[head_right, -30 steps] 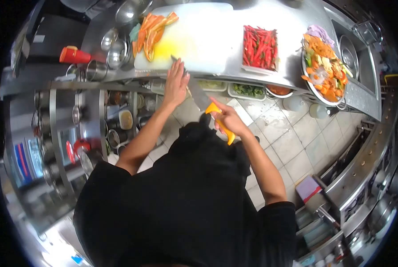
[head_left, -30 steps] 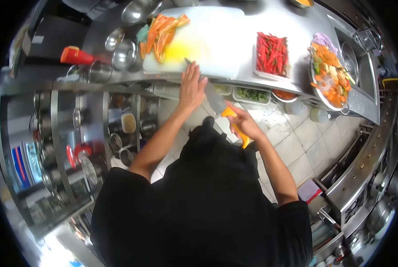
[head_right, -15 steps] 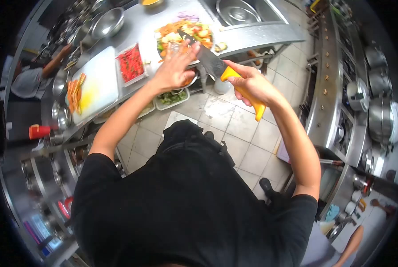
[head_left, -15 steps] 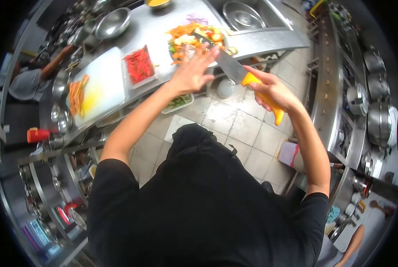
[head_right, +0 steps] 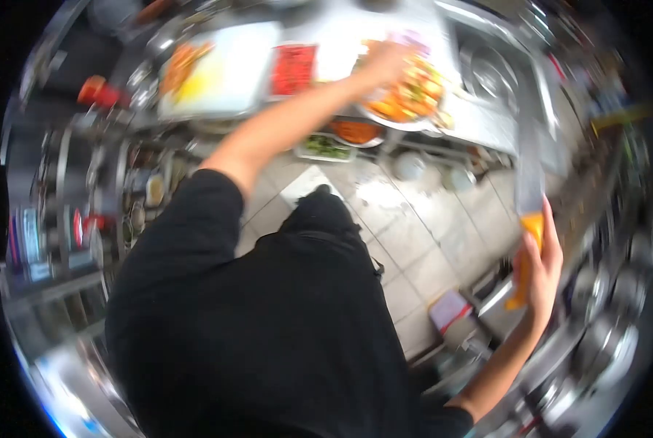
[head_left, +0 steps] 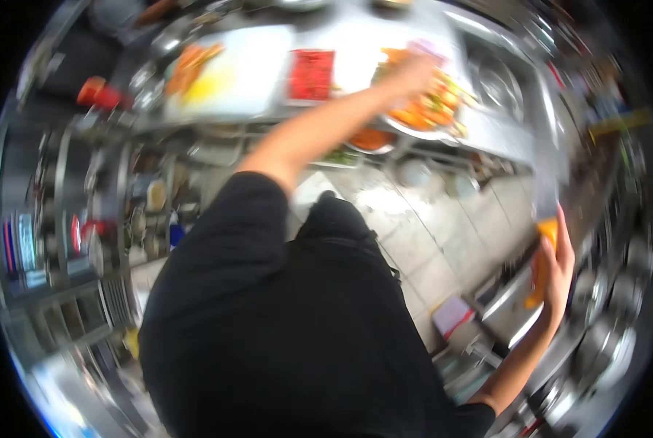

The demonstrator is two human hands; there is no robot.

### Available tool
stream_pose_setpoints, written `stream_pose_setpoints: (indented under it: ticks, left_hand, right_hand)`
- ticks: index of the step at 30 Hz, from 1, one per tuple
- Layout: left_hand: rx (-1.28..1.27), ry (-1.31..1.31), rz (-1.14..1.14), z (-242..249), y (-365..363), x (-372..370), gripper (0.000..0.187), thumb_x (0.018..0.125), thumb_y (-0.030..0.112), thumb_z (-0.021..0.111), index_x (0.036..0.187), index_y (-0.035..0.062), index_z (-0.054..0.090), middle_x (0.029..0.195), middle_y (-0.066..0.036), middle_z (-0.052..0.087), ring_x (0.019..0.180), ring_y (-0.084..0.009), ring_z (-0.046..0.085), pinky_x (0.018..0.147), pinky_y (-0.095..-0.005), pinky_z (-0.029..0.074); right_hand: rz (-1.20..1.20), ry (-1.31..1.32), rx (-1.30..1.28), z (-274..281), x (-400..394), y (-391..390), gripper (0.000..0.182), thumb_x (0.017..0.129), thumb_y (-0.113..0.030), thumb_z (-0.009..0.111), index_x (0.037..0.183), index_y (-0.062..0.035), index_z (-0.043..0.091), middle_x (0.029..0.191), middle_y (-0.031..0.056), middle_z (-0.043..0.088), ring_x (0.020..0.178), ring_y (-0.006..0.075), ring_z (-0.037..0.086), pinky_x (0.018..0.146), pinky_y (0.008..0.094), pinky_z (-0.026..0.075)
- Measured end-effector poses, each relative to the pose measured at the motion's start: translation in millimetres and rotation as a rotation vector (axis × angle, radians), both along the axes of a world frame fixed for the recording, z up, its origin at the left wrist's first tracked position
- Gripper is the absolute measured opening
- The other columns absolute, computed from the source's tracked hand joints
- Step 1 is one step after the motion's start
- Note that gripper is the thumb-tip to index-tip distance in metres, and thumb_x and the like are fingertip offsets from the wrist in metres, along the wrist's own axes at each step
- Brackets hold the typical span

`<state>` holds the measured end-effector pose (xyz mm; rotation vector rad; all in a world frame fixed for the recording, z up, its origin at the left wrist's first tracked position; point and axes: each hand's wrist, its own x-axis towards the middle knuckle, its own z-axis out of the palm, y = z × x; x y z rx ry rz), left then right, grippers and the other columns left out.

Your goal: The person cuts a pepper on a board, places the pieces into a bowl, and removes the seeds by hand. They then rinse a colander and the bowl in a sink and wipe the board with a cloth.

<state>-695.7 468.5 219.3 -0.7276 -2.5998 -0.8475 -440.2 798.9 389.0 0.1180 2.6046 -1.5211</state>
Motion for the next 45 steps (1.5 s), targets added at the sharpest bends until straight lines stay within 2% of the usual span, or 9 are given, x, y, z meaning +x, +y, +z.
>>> stream_pose_setpoints:
  ticks: [6, 10, 12, 15, 20, 26, 32, 37, 45]
  left_hand:
    - [0.359, -0.265, -0.1, 10, -88, 226, 0.07, 0.076, -0.011, 0.041, 0.142, 0.0096, 0.03, 0.146, -0.01, 0.033, 0.123, -0.0303, 0.044, 0.101, -0.037, 0.038]
    - [0.561, -0.903, 0.824, -225, -172, 454, 0.04, 0.089, 0.018, 0.051, 0.126, 0.005, 0.051, 0.126, -0.018, 0.054, 0.116, -0.031, 0.052, 0.093, -0.0348, 0.043]
    - [1.1, -1.325, 1.019, -221, -170, 530, 0.04, 0.09, 0.02, 0.049, 0.126, 0.004, 0.05, 0.127, -0.018, 0.053, 0.116, -0.0296, 0.051, 0.094, -0.0345, 0.042]
    - [1.766, -1.417, 0.973, -197, -155, 536, 0.041, 0.092, 0.024, 0.047, 0.127, 0.0026, 0.049, 0.127, -0.017, 0.052, 0.117, -0.0274, 0.05, 0.095, -0.0341, 0.04]
    - [2.04, -1.335, 0.775, -155, -183, 452, 0.045, 0.095, 0.03, 0.044, 0.128, 0.0002, 0.048, 0.128, -0.015, 0.051, 0.117, -0.0237, 0.048, 0.098, -0.0334, 0.038]
    - [1.68, -1.489, 0.431, -143, -206, 362, 0.047, 0.095, 0.032, 0.046, 0.129, -0.0009, 0.046, 0.127, -0.014, 0.05, 0.118, -0.0226, 0.047, 0.099, -0.0335, 0.037]
    - [0.746, -1.255, 0.387, -187, -211, 320, 0.043, 0.087, 0.015, 0.059, 0.125, -0.004, 0.049, 0.124, -0.014, 0.053, 0.116, -0.022, 0.05, 0.097, -0.0333, 0.038]
    - [0.732, -1.121, 0.258, -84, -122, 204, 0.027, 0.088, 0.01, 0.056, 0.112, -0.0028, 0.057, 0.103, -0.01, 0.064, 0.095, -0.0169, 0.06, 0.09, -0.0293, 0.043]
    - [0.833, -1.093, 0.559, -77, 15, 236, 0.022, 0.09, 0.006, 0.051, 0.111, 0.0005, 0.057, 0.1, -0.008, 0.065, 0.088, -0.0139, 0.062, 0.079, -0.0242, 0.044]
  right_hand:
    - [0.142, -0.056, -0.049, -46, -3, -89, 0.061, 0.085, -0.003, 0.054, 0.142, -0.0122, 0.036, 0.075, -0.0014, 0.054, 0.051, 0.0037, 0.043, 0.043, 0.018, 0.037]
    - [0.495, -0.311, -0.219, -100, -49, -258, 0.068, 0.077, 0.006, 0.053, 0.14, -0.011, 0.038, 0.108, -0.0001, 0.055, 0.073, 0.0054, 0.05, 0.059, 0.018, 0.043]
    - [0.681, 0.07, -0.209, -168, -82, -342, 0.07, 0.075, 0.003, 0.053, 0.141, -0.0085, 0.034, 0.138, 0.0178, 0.044, 0.119, 0.0237, 0.049, 0.097, 0.03, 0.038]
    - [0.726, 0.162, -0.012, -214, -131, -467, 0.07, 0.069, 0.0, 0.056, 0.136, -0.0024, 0.036, 0.124, 0.0285, 0.049, 0.115, 0.0435, 0.046, 0.099, 0.0421, 0.037]
    - [0.651, 0.178, 0.06, -242, -162, -576, 0.066, 0.069, 0.001, 0.054, 0.132, 0.0034, 0.035, 0.11, 0.031, 0.052, 0.107, 0.0442, 0.048, 0.089, 0.0477, 0.044]
    - [0.561, 0.433, -0.541, -156, -127, -454, 0.04, 0.065, 0.004, 0.055, 0.104, -0.002, 0.062, 0.11, 0.0179, 0.056, 0.105, 0.0365, 0.053, 0.086, 0.0441, 0.045]
    - [-0.382, 0.742, 0.28, -160, -200, -133, 0.042, 0.067, 0.018, 0.049, 0.099, -0.0032, 0.064, 0.098, 0.0104, 0.061, 0.078, 0.0194, 0.059, 0.064, 0.0303, 0.05]
    - [0.0, 0.209, 0.415, -251, -210, -63, 0.063, 0.067, -0.015, 0.072, 0.127, -0.0153, 0.053, 0.128, 0.0177, 0.043, 0.113, 0.0362, 0.046, 0.094, 0.0428, 0.041]
    - [0.153, 0.523, 0.197, -280, -311, -33, 0.021, 0.067, -0.001, 0.063, 0.087, -0.0072, 0.057, 0.099, 0.0141, 0.052, 0.098, 0.0347, 0.052, 0.08, 0.0418, 0.046]
